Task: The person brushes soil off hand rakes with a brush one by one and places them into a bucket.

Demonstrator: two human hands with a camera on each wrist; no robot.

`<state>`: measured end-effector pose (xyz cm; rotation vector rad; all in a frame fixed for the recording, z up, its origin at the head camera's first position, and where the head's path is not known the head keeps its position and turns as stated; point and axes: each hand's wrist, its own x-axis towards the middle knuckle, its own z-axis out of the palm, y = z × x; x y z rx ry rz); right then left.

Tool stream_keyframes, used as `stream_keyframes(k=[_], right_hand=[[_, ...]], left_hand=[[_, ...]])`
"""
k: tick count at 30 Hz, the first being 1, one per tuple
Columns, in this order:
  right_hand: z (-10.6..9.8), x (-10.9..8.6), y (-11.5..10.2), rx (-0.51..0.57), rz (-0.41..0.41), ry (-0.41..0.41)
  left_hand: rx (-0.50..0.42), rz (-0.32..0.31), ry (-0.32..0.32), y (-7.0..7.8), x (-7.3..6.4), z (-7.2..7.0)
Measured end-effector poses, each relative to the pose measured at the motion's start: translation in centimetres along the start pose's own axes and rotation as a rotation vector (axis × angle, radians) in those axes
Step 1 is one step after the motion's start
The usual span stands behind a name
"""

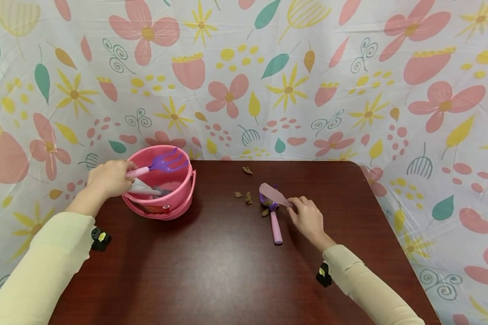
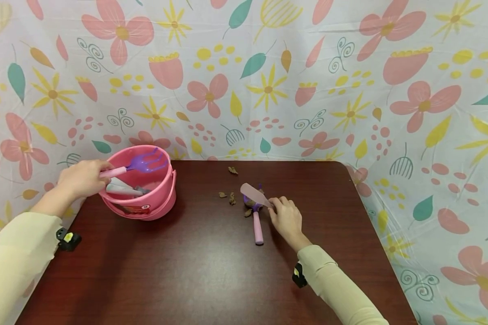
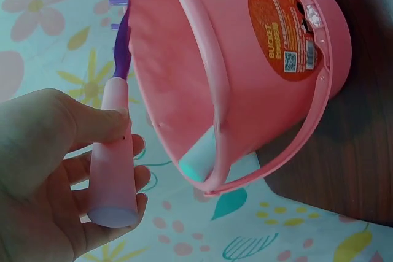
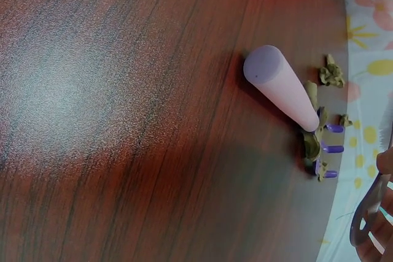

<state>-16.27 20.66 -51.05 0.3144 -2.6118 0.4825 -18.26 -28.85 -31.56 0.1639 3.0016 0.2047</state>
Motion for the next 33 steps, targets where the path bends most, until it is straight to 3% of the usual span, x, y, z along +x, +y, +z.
stream_keyframes(k=[7,16,27,33], right_hand=[[0.0,0.0,-0.1,0.011,-0.011,-0.001],[-0.2,0.0,-0.1,0.016,0.003,-0.007],[-0.4,-0.1,0.3,0.012,0.007,0.001],[-0.4,-0.2,0.3,0.010,0.006,-0.004]], left_hand=[[0.010,-0.037,-0.059,-0.2,0.2,-0.1],[0.044,-0.041,-0.092,0.3,0.9,0.1],[0.138,-0.036,-0.096,1.2,1.9,0.7],[0.215,-0.014,-0.132,1.5,2.6,1.0]])
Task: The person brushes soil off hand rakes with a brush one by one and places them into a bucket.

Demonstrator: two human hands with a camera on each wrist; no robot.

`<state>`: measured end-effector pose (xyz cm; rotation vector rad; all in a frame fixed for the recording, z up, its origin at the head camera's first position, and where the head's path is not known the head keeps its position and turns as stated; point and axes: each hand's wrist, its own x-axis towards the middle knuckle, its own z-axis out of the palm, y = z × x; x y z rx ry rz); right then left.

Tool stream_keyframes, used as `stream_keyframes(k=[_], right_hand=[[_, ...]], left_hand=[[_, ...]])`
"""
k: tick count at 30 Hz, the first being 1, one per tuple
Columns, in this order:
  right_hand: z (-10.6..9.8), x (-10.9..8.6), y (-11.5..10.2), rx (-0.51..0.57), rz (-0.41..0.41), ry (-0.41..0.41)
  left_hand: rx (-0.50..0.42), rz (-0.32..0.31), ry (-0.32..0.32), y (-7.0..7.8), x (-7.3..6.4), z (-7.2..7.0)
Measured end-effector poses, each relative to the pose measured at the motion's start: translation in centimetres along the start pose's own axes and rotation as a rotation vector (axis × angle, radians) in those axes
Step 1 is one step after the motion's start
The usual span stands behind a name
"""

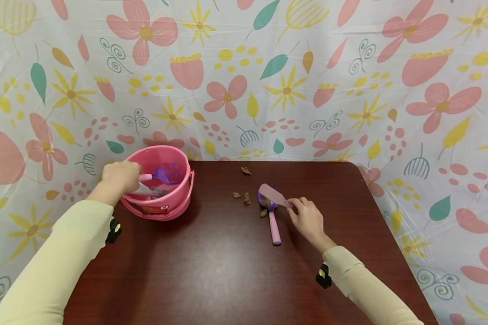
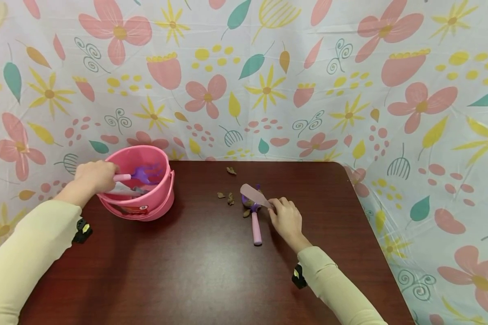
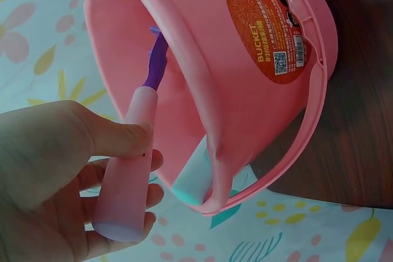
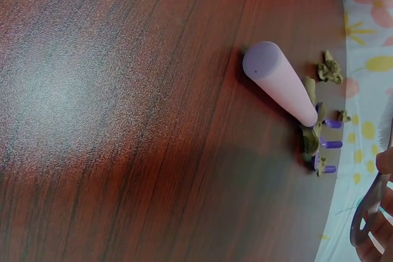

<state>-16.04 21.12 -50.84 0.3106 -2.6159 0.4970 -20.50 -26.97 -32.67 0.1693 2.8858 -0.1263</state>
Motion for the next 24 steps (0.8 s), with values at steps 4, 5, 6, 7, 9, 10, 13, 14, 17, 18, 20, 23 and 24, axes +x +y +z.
stream_keyframes(k=[4,5,6,7,9,10,13,14,17,18,20,23,24], right_hand=[[0.0,-0.1,0.1,-0.008,0.000,0.005],[0.0,-0.1,0.1,-0.010,-0.001,0.008],[0.0,-0.1,0.1,-0.009,-0.002,0.011],[0.0,-0.1,0.1,-0.009,-0.003,0.013],[-0.1,-0.1,0.1,-0.006,-0.006,0.015],[-0.1,-0.1,0.1,-0.004,-0.007,0.013],[-0.1,-0.1,0.1,-0.002,-0.008,0.011],[-0.1,-0.1,0.1,-0.002,-0.007,0.011],[-0.1,-0.2,0.1,-0.004,-0.006,0.012],[-0.1,-0.2,0.1,-0.005,-0.006,0.013],[-0.1,-0.2,0.1,-0.007,-0.004,0.012],[-0.1,-0.3,0.2,-0.007,-0.001,0.010],[-0.1,-0.3,0.2,-0.008,0.000,0.009]], left_hand=[[0.044,0.020,-0.013,0.1,0.4,0.3],[0.050,0.024,-0.014,0.2,0.5,0.4],[0.052,0.027,-0.016,0.3,0.5,0.5],[0.056,0.029,-0.015,0.4,0.6,0.6],[0.061,0.034,-0.013,0.6,0.7,0.8],[0.062,0.038,-0.010,0.7,0.7,0.8],[0.074,0.053,-0.004,1.2,0.8,1.0],[0.072,0.062,-0.004,1.3,0.9,1.1],[0.074,0.082,-0.019,1.7,0.9,1.2],[0.074,0.085,-0.023,1.8,0.8,1.3],[0.075,0.091,-0.026,1.9,0.9,1.4],[0.075,0.086,-0.036,2.1,0.9,1.5],[0.074,0.086,-0.037,2.1,0.9,1.6]])
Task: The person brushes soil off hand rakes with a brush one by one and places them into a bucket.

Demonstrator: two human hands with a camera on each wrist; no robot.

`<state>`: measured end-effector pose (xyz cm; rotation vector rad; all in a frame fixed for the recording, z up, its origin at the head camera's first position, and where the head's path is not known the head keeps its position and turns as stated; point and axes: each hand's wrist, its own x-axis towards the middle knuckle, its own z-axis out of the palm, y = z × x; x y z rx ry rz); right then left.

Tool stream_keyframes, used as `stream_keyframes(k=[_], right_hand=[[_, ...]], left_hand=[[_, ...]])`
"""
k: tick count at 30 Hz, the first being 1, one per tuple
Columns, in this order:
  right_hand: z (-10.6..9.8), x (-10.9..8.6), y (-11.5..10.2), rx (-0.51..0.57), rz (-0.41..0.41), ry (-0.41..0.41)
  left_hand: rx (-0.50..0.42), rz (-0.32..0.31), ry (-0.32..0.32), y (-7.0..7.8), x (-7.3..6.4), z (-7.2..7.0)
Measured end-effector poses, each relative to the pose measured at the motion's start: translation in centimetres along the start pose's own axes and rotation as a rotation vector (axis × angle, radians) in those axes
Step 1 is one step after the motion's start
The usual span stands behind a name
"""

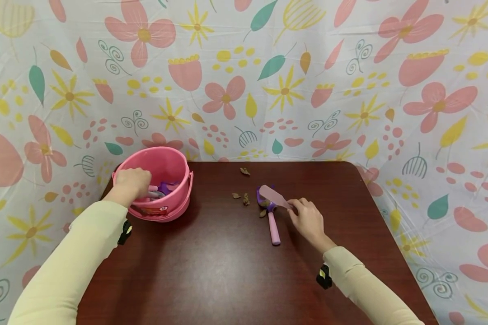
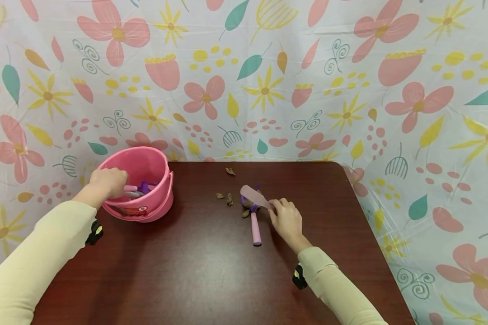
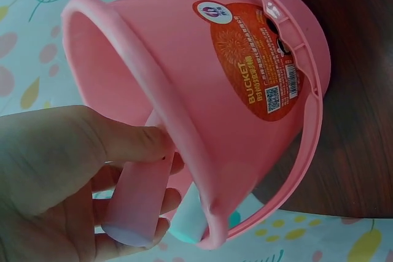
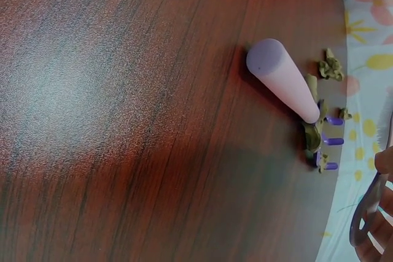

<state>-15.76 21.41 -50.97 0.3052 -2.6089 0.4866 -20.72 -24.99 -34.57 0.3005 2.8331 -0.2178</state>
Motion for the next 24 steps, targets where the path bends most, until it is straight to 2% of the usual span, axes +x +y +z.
stream_keyframes(k=[6,16,24], right_hand=[[0.0,-0.1,0.0,0.006,0.004,-0.009],[-0.1,0.0,0.2,0.000,0.008,-0.003],[-0.4,0.1,0.7,0.004,0.027,0.004]], left_hand=[[-0.045,-0.022,-0.005,-0.3,0.0,0.2],[-0.068,-0.096,0.065,-1.1,-0.8,-0.9],[-0.124,-0.094,0.121,-1.1,-1.3,-1.4]])
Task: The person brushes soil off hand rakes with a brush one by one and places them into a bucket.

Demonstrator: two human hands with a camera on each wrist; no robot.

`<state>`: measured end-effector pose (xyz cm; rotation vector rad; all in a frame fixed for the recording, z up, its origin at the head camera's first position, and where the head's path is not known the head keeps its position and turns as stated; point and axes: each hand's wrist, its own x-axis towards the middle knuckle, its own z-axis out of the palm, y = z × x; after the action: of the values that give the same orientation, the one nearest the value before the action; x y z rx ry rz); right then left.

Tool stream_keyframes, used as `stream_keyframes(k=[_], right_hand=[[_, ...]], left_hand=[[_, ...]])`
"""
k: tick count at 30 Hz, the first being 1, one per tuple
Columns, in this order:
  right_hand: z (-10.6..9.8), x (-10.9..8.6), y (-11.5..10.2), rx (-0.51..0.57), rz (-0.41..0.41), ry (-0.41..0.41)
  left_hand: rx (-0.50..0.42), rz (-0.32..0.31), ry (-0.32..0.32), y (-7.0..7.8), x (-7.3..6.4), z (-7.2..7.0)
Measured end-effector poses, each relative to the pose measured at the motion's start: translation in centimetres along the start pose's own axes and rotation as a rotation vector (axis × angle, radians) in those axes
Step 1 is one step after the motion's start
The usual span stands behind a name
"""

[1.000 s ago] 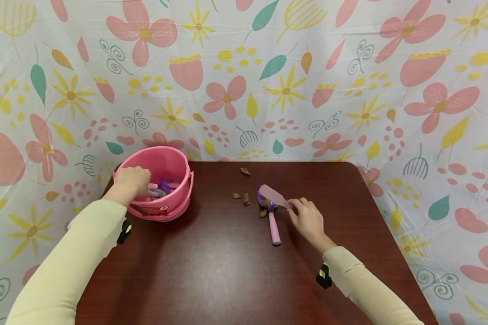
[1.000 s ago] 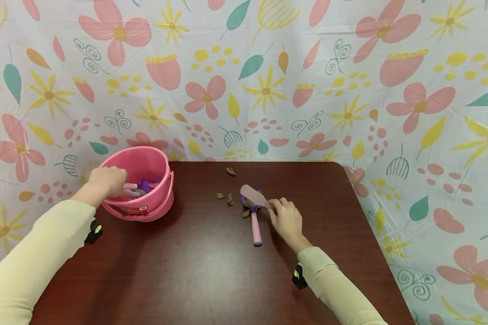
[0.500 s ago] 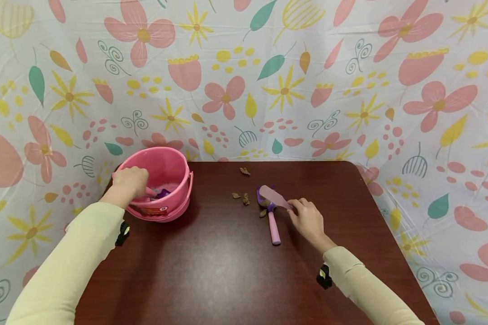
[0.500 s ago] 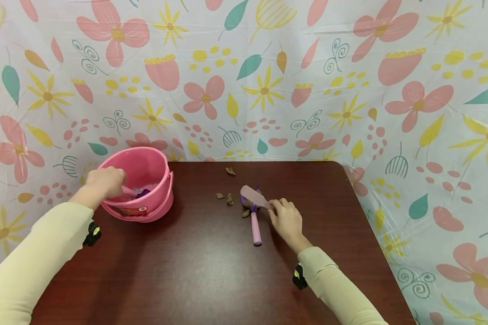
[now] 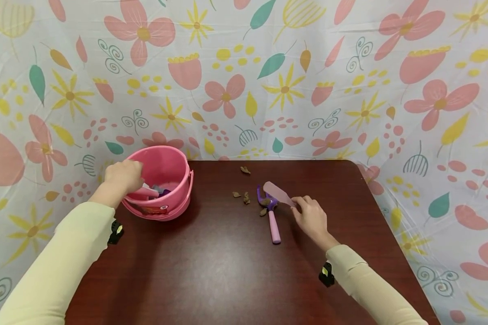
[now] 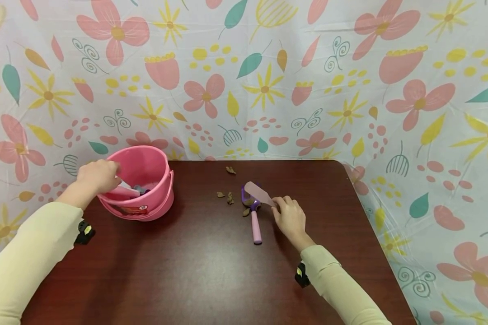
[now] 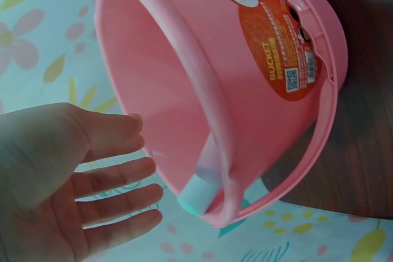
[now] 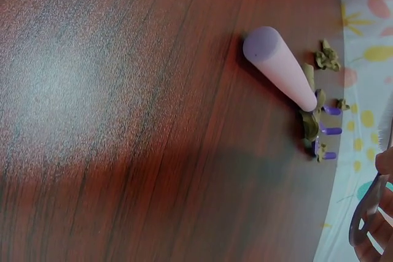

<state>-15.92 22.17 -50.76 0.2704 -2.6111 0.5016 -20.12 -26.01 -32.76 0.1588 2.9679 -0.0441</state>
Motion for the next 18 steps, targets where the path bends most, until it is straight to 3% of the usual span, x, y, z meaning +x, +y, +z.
stream_keyframes(k=[7,18], right_hand=[[-0.2,0.0,0.7,-0.006,0.005,0.017],[-0.7,-0.1,1.5,-0.008,0.024,0.028]], left_hand=[[-0.035,0.025,0.038,0.9,-0.1,-0.3],[-0.047,0.147,0.137,2.8,-0.2,0.1]])
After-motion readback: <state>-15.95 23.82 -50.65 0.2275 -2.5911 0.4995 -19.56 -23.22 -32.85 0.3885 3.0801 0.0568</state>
